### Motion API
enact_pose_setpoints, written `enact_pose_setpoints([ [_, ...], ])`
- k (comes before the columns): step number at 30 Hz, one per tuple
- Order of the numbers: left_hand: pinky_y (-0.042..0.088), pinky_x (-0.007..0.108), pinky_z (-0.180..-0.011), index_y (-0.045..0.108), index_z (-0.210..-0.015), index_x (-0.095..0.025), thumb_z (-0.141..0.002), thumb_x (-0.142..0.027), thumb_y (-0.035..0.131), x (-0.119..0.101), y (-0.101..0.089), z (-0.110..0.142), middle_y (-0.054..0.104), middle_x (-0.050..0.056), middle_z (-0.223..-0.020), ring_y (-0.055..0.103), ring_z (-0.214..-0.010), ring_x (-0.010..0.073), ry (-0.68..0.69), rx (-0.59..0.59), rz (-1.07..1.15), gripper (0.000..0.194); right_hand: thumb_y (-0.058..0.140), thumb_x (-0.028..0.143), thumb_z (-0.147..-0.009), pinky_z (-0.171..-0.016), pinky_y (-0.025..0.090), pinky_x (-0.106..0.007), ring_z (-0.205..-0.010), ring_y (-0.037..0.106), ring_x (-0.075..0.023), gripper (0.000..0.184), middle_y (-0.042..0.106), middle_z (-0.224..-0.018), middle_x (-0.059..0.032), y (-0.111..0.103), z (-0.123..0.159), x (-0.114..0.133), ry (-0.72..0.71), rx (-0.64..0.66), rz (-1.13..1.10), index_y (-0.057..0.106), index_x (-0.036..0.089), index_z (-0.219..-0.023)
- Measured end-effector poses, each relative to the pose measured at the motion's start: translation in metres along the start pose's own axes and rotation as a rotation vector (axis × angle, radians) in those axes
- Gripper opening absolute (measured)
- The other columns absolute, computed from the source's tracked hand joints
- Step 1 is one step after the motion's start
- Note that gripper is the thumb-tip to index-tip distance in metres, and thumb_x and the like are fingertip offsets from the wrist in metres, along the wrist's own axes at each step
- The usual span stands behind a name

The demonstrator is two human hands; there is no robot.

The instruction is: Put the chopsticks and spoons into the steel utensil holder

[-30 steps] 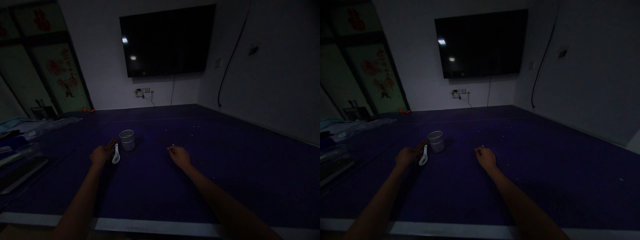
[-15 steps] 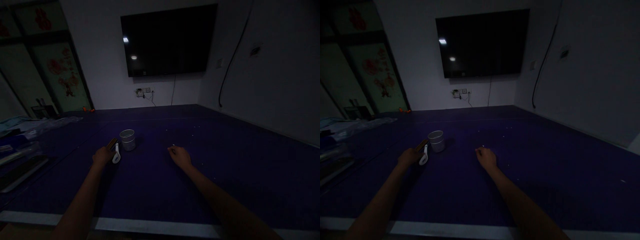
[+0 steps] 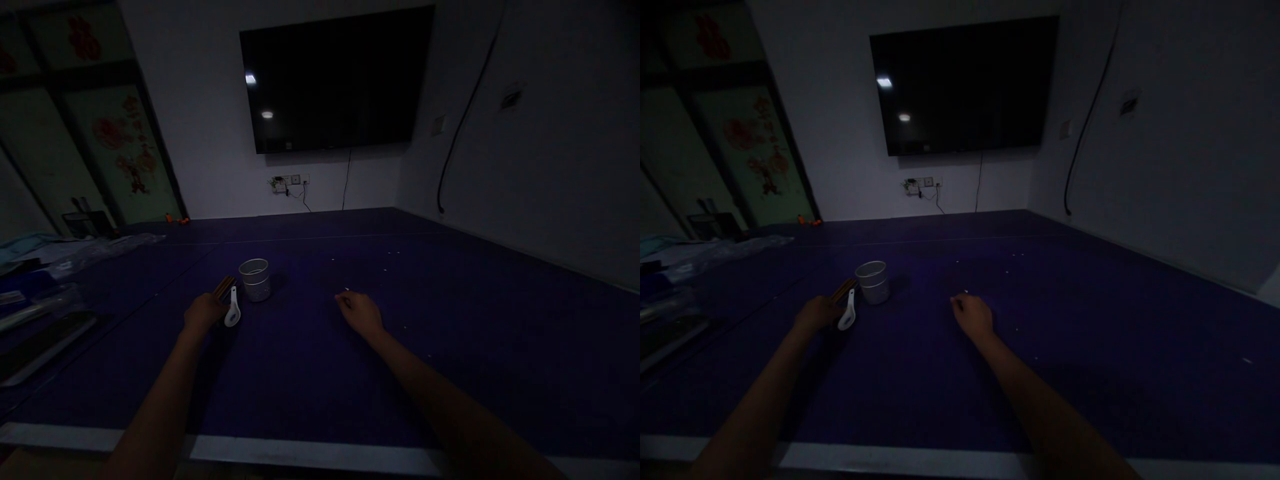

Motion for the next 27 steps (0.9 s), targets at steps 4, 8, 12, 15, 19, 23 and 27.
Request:
enact_pose_setpoints([
  [4, 0.044, 0.026, -0.059, 0.067, -0.094, -0.016, -0.071, -0.045, 0.055, -0.003, -0.007, 0.008, 0.07, 0.013, -0.086, 0.066, -0.085, 0.0261, -0.009, -0.03, -0.011, 0.039, 0.039, 0.04, -0.091, -0.068, 0.044, -0.025, -0.087, 0.065, -0.0196, 0.035, 0.071, -0.092, -0.0056, -0.001, 0.0, 0.001, -0.002, 0.006, 0.008, 0.069, 0.024, -0.101],
  [8, 0.045, 0.027, -0.061, 0.067, -0.098, -0.015, -0.075, -0.044, 0.052, -0.003, -0.011, 0.012, 0.07, 0.015, -0.092, 0.066, -0.085, 0.0266, -0.039, -0.059, -0.024, 0.04, 0.039, 0.04, -0.091, -0.068, 0.043, -0.025, -0.087, 0.065, -0.0194, 0.035, 0.071, -0.092, -0.0061, -0.001, 0.001, 0.001, -0.007, 0.006, 0.003, 0.069, 0.024, -0.101],
  [12, 0.045, 0.027, -0.062, 0.068, -0.097, -0.017, -0.076, -0.04, 0.051, -0.003, -0.012, 0.012, 0.07, 0.014, -0.094, 0.066, -0.085, 0.0258, -0.038, -0.09, -0.026, 0.036, 0.039, 0.039, -0.091, -0.067, 0.043, -0.025, -0.085, 0.065, -0.0189, 0.035, 0.071, -0.091, -0.0065, -0.001, 0.0, 0.001, -0.023, 0.008, -0.006, 0.069, 0.023, -0.1],
  [15, 0.046, 0.027, -0.062, 0.069, -0.096, -0.019, -0.077, -0.035, 0.049, -0.002, -0.012, 0.01, 0.07, 0.012, -0.095, 0.066, -0.085, 0.025, -0.024, -0.116, -0.016, 0.031, 0.039, 0.039, -0.091, -0.069, 0.043, -0.025, -0.086, 0.065, -0.0193, 0.035, 0.071, -0.092, -0.0067, -0.001, 0.0, 0.001, -0.02, 0.002, -0.003, 0.069, 0.023, -0.1],
  [19, 0.045, 0.025, -0.06, 0.068, -0.096, -0.02, -0.078, -0.027, 0.048, 0.001, -0.009, 0.006, 0.07, 0.011, -0.094, 0.066, -0.086, 0.0237, -0.018, -0.113, 0.017, 0.028, 0.039, 0.039, -0.091, -0.071, 0.044, -0.026, -0.087, 0.065, -0.0192, 0.035, 0.071, -0.092, -0.0068, 0.0, 0.0, 0.0, -0.02, 0.005, -0.005, 0.069, 0.023, -0.1],
  [23, 0.044, 0.025, -0.061, 0.069, -0.094, -0.021, -0.078, -0.027, 0.048, 0.002, -0.006, 0.003, 0.07, 0.011, -0.094, 0.066, -0.086, 0.0232, -0.011, -0.076, 0.04, 0.027, 0.039, 0.04, -0.091, -0.072, 0.044, -0.026, -0.089, 0.065, -0.0193, 0.036, 0.071, -0.093, -0.0071, 0.0, 0.0, 0.0, -0.017, 0.002, -0.011, 0.069, 0.023, -0.1],
  [27, 0.044, 0.025, -0.06, 0.07, -0.087, -0.021, -0.075, -0.031, 0.053, 0.003, -0.006, 0.002, 0.07, 0.011, -0.095, 0.066, -0.084, 0.0241, -0.009, -0.126, 0.022, 0.023, 0.039, 0.041, -0.091, -0.069, 0.043, -0.025, -0.087, 0.065, -0.0191, 0.035, 0.071, -0.092, -0.0062, -0.001, 0.0, 0.0, -0.006, 0.015, 0.003, 0.069, 0.023, -0.1],
])
Point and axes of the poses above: each hand's wrist, its own z-axis away from the middle knuckle, its own y-axis out of the palm, x = y × z, the point moved 5 cm from there along -z, towards the middle knuckle
